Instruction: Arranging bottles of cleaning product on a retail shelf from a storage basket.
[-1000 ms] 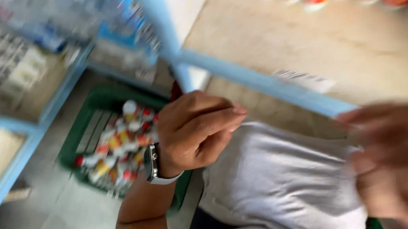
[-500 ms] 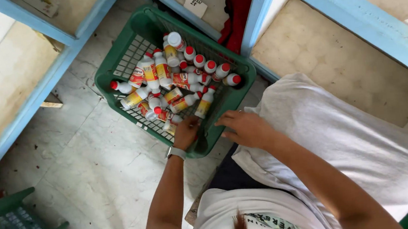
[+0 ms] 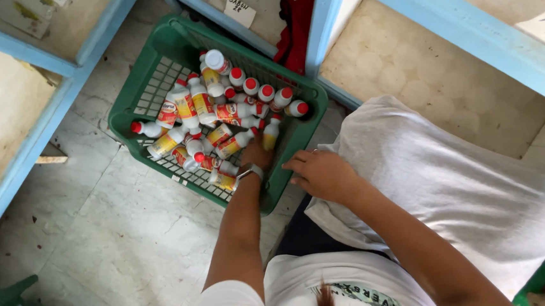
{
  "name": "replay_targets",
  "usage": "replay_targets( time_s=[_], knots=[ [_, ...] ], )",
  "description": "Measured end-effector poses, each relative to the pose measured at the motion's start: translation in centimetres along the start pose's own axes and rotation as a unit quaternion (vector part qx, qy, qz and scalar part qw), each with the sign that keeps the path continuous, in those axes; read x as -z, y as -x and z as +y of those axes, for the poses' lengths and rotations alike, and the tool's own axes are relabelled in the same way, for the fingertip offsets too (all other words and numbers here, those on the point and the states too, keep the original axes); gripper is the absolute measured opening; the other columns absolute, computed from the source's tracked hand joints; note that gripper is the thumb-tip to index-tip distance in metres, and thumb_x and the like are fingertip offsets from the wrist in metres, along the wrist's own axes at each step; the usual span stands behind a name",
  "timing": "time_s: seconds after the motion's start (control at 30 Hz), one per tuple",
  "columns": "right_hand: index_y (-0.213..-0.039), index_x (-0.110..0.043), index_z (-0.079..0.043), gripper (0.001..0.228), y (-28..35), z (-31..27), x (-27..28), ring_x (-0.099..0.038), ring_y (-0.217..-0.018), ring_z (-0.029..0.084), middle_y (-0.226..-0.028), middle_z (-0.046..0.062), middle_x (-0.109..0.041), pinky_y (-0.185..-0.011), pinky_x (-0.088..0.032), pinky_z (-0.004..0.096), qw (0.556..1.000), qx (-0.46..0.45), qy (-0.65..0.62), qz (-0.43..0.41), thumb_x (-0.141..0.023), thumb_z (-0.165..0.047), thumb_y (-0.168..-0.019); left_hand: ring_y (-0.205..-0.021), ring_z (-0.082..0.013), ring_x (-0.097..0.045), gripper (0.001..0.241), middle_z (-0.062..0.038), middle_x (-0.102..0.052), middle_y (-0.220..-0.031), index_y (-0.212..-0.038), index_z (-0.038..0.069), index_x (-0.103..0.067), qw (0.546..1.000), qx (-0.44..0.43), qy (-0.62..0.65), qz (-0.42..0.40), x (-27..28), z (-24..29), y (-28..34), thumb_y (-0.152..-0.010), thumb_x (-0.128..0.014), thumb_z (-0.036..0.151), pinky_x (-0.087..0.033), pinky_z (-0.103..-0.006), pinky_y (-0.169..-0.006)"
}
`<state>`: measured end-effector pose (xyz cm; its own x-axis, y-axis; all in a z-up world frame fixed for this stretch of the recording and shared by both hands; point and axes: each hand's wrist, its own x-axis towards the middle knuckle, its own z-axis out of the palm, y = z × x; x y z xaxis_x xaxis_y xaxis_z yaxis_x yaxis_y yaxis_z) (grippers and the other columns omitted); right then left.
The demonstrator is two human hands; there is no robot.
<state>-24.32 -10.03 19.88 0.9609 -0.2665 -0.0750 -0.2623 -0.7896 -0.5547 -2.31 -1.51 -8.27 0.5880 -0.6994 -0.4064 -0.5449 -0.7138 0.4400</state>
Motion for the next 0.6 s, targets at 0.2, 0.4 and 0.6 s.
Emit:
replay_targets(
  time_s=[0.2, 0.4, 0.6],
  knots=[
    [-0.12, -0.07, -0.015, 0.033, 0.1, 0.5, 0.3, -0.067, -0.1, 0.034, -0.116, 0.007, -0.068, -0.084, -0.055, 0.046, 0.998, 0.001, -0.059, 0.011, -0.069, -0.027, -0.09, -0.092, -0.023, -0.058, 0.044, -0.011, -0.062, -0.112, -0.131, 0.002, -0.058, 0.814, 0.022, 0.568, -0.117, 2.9, -2.8, 3.4, -0.106, -0.045, 0.037, -0.045, -0.0352, -0.077],
    [-0.126, -0.068, -0.011, 0.035, 0.5, 1.1, 0.2, -0.072, -0.098, 0.027, -0.11, 0.009, -0.071, -0.083, -0.058, 0.04, 0.973, -0.021, -0.223, 0.064, -0.07, -0.02, -0.092, -0.084, -0.025, -0.066, 0.05, -0.013, -0.07, -0.1, -0.128, 0.005, -0.058, 0.619, 0.015, 0.757, -0.208, 13.6, 5.5, 14.4, -0.099, -0.053, 0.044, -0.057, -0.0403, -0.077],
    [-0.132, -0.06, 0.0, 0.036, 4.6, -1.0, 4.6, -0.073, -0.098, 0.019, -0.115, 0.01, -0.072, -0.09, -0.06, 0.036, 0.803, -0.003, -0.579, 0.139, -0.07, -0.008, -0.098, -0.088, -0.0176, -0.065, 0.077, -0.008, -0.065, -0.11, -0.144, 0.006, -0.052, 0.631, -0.187, 0.69, -0.302, 18.2, 15.2, 18.5, -0.093, -0.065, 0.062, -0.054, -0.0338, -0.073]
  ],
)
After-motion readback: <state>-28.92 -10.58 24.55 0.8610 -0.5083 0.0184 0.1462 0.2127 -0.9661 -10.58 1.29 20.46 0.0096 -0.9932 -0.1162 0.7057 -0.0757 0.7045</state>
